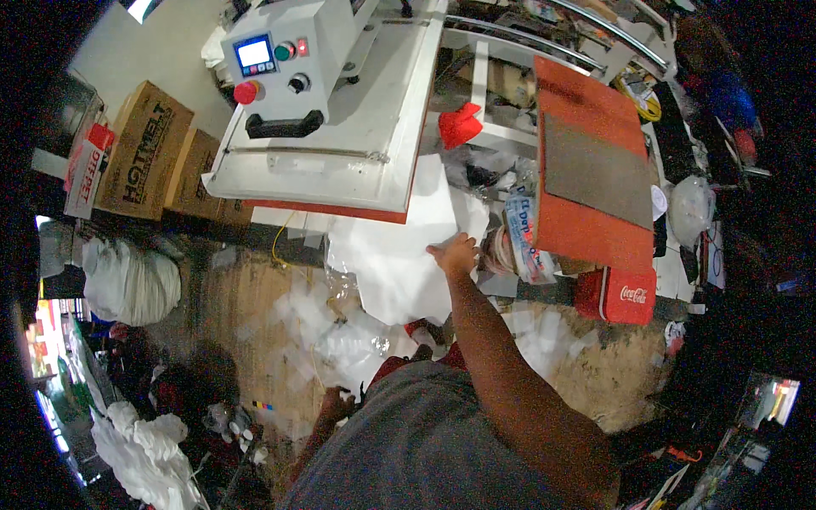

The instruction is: The person prepares and prints a white tote bag using a heat press machine. By hand, the person aligns the bag on the lower platen, folds it for alignment, rolls a design onto it, and operates the machine's controls to press the design onto the bag.

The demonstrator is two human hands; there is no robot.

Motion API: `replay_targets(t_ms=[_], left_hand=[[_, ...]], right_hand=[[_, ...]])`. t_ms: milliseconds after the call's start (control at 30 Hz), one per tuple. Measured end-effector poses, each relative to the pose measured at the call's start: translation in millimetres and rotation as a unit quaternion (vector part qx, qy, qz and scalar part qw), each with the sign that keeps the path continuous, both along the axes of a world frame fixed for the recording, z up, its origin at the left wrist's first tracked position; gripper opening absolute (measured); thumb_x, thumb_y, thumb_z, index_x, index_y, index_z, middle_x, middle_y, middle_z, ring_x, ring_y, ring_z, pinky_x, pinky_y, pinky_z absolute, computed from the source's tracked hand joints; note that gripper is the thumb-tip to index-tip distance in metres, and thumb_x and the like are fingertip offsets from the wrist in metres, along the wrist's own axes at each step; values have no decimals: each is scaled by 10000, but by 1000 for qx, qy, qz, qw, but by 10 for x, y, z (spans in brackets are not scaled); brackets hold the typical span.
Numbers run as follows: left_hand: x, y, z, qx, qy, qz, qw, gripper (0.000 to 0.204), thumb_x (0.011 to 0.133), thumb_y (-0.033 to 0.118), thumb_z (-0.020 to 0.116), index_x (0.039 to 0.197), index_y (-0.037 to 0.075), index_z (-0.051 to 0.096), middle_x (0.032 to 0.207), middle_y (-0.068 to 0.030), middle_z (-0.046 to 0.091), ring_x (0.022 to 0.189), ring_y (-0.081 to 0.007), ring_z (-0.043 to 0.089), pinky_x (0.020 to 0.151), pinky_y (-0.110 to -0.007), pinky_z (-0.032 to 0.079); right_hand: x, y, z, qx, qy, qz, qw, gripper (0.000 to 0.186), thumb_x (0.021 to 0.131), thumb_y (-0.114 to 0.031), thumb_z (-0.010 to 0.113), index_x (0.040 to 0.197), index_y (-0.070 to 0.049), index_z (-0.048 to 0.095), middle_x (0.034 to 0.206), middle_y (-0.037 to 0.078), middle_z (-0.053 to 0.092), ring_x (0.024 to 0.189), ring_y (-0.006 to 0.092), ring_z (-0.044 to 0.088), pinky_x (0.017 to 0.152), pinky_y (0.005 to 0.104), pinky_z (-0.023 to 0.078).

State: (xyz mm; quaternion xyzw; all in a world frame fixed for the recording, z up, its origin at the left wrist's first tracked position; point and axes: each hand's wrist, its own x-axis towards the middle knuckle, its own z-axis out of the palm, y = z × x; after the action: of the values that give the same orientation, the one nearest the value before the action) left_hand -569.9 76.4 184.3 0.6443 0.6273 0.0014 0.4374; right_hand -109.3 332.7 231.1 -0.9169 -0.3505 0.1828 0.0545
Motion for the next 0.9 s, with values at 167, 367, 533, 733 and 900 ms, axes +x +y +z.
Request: replay_targets(t_ms=[167,367,533,733,900], left_hand=[[-713,-467,-487,-119,55,-100,986,271,854,318,668,960,69,663,829,-167,635,828,-277,644,782,-404,518],[-172,763,-275,-54,40,-37,997,309,873,325,583,838,38,693,938,-234,697,912,-398,679,800,-495,538],[762,1815,109,-4,-214,169,962,657,901,332,689,1423,28,430,1278,-205,615,1181,-329,601,983,-399,491],[2235,2176,1725,-200,-374,223,878,776,936,221,655,1551,154,186,1404,-218,463,1241,-287,482,967,-404,464],[2761,2224,2973,151,-405,97,897,684,900,-57,568,1509,85,291,1196,-123,603,966,-149,582,844,-297,491]], right_hand=[[307,-60,-423,88,42,-64,993,539,740,-320,792,1118,-22,552,1058,218,655,994,408,647,886,511,523],[793,-103,-446,117,75,-29,990,406,770,-251,718,1077,7,657,1004,246,695,969,386,673,867,447,524],[552,-245,904,153,363,-25,919,358,852,-246,690,1076,27,633,1027,151,687,945,247,668,812,404,534],[933,-1037,1923,266,427,-70,862,565,878,-286,706,1308,24,509,1189,231,629,1058,321,641,911,407,503],[1183,-1408,2790,285,252,70,922,557,905,-234,699,1349,30,488,1360,130,535,1212,250,559,1009,361,449]])
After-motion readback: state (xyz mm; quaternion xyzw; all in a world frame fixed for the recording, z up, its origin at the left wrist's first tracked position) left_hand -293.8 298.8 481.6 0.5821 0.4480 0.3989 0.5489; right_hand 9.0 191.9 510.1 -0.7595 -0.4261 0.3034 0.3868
